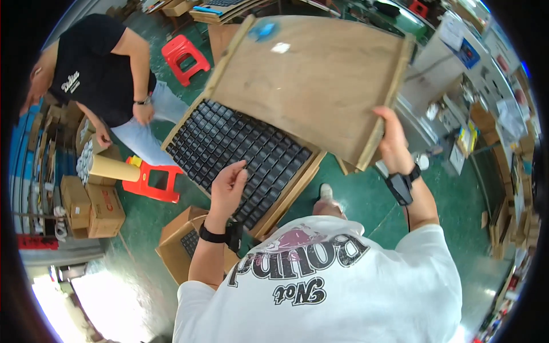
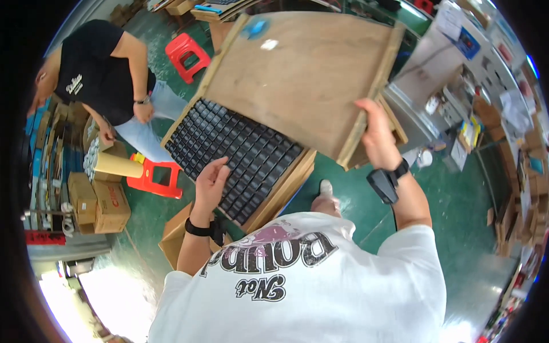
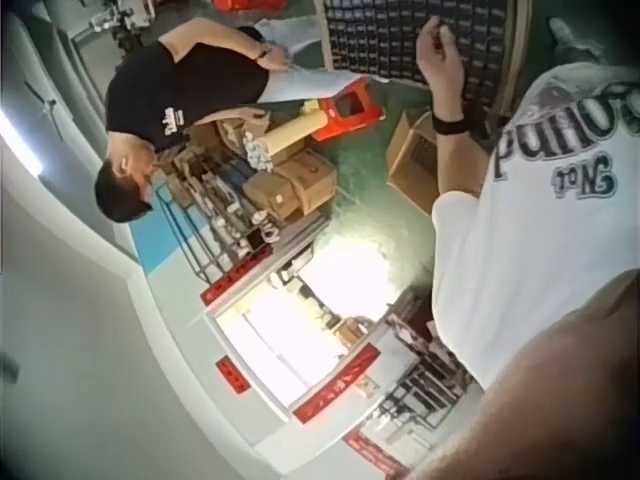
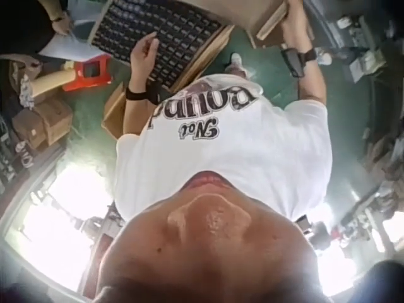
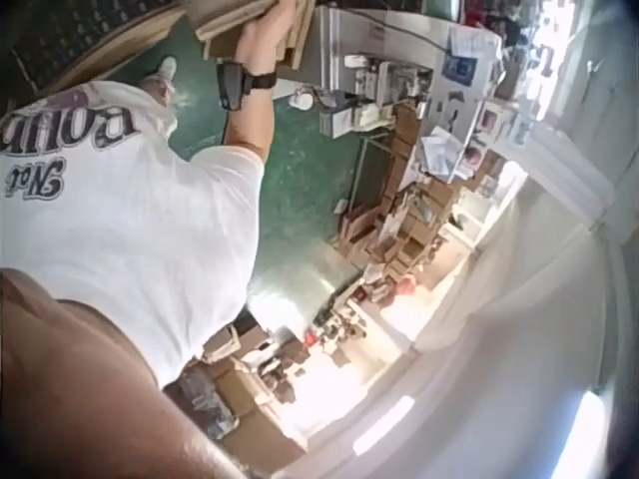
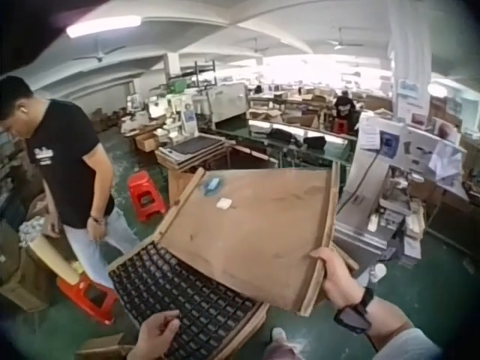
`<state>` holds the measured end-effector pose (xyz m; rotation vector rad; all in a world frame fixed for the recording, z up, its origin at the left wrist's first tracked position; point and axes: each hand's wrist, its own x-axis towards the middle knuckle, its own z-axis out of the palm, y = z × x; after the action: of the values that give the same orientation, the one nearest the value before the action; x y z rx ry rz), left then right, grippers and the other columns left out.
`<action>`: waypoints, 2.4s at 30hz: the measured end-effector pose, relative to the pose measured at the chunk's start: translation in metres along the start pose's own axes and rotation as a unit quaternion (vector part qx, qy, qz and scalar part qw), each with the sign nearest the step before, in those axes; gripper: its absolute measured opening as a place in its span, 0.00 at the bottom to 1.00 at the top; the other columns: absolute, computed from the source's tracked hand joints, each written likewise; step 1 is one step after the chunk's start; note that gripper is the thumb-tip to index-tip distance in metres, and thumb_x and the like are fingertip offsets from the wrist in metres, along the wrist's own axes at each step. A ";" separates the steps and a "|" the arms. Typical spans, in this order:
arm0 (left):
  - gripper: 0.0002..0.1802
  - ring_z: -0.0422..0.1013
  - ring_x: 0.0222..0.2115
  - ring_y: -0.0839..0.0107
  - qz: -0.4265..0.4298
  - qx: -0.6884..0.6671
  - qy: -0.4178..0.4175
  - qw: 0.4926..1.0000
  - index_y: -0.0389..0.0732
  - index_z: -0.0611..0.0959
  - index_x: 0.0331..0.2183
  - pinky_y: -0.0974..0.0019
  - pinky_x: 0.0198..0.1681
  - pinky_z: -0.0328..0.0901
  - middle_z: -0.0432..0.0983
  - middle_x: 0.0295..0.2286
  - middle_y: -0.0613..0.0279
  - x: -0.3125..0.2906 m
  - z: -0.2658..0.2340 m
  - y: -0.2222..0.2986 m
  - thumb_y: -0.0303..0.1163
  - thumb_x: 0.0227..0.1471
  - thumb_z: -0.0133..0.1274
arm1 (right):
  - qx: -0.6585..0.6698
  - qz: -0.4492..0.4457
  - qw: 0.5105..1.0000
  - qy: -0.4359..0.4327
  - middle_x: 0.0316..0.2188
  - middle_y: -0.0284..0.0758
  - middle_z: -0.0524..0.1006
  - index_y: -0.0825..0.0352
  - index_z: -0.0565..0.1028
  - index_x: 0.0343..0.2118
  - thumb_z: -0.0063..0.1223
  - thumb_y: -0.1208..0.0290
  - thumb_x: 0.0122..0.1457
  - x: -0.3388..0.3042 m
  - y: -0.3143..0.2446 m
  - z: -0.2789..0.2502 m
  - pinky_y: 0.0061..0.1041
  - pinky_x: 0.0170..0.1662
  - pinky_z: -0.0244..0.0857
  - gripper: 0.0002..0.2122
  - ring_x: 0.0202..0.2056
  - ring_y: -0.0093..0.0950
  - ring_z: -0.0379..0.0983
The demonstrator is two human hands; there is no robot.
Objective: The person removes a wooden board from a stack, pulls plastic film over a tray of small black components, and presses the film down. After another person wipes the film with a sponge, the person lifts the film-covered tray and places it into a cardboard box.
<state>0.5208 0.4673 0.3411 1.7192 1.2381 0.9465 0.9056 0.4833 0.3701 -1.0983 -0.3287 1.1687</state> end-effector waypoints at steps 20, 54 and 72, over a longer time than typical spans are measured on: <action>0.13 0.69 0.24 0.72 -0.192 0.209 0.218 0.934 0.37 0.76 0.37 0.71 0.30 0.64 0.73 0.24 0.59 0.024 0.081 0.022 0.31 0.47 0.49 | -0.491 -0.277 0.822 -0.083 0.30 0.49 0.72 0.72 0.67 0.36 0.54 0.70 0.39 0.266 0.008 -0.139 0.33 0.37 0.63 0.19 0.34 0.43 0.70; 0.13 0.71 0.24 0.66 -0.248 0.242 0.293 0.891 0.38 0.77 0.35 0.68 0.29 0.66 0.73 0.26 0.56 -0.102 -0.063 -0.031 0.33 0.46 0.49 | -0.854 -0.280 0.294 -0.327 0.28 0.47 0.74 0.71 0.74 0.23 0.44 0.71 0.44 0.333 0.153 -0.122 0.37 0.36 0.64 0.09 0.32 0.44 0.70; 0.16 0.69 0.33 0.60 -0.217 0.445 0.295 0.817 0.39 0.75 0.37 0.62 0.37 0.63 0.71 0.33 0.53 -0.085 -0.283 -0.002 0.35 0.44 0.50 | -0.590 -0.275 0.609 -0.453 0.25 0.39 0.75 0.70 0.72 0.33 0.52 0.70 0.47 0.113 -0.009 0.182 0.24 0.33 0.66 0.11 0.27 0.29 0.72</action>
<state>0.2453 0.4353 0.4430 1.6632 2.6787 0.6502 0.8280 0.6741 0.4298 -1.1865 -2.3452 0.7381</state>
